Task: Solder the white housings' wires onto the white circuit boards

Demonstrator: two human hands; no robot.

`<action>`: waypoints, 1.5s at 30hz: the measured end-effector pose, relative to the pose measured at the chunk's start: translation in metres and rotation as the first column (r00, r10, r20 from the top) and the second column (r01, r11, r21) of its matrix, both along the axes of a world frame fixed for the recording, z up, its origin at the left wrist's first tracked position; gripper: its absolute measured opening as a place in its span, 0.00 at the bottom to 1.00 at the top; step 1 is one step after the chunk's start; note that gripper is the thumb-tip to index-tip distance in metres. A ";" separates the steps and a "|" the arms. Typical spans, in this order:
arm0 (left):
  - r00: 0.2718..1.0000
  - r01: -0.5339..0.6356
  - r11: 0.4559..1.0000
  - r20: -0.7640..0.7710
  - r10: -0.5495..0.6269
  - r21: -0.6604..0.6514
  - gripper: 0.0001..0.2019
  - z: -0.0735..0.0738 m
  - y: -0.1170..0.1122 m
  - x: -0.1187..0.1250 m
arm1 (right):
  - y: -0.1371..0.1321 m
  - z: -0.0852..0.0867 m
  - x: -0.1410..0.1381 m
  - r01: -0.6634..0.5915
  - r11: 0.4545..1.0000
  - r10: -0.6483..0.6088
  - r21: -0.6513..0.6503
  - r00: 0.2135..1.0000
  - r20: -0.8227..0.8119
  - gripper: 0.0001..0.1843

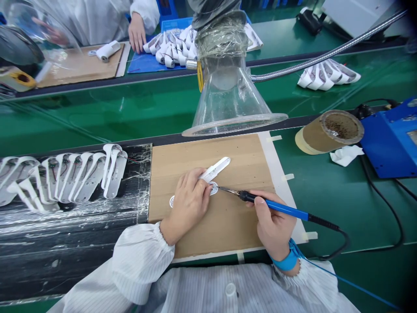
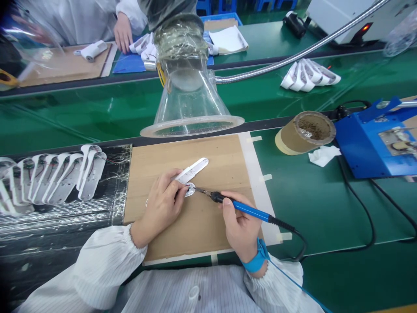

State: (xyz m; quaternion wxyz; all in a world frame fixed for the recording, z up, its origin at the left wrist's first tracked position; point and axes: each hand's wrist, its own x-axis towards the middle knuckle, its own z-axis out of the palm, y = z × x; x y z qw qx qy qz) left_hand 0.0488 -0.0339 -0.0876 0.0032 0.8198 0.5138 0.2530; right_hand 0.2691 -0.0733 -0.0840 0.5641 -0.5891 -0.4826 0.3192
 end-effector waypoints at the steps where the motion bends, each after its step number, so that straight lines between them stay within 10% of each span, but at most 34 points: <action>1: 1.000 0.000 1.000 -0.004 0.000 0.002 0.03 0.000 0.000 0.000 | 0.000 0.000 0.000 0.004 1.000 -0.004 0.001 1.000 0.001 0.06; 45: 0.992 0.121 0.985 0.040 -0.117 -0.121 0.06 0.008 -0.003 -0.001 | -0.005 -0.001 0.005 -0.016 1.000 0.016 0.016 1.000 -0.015 0.06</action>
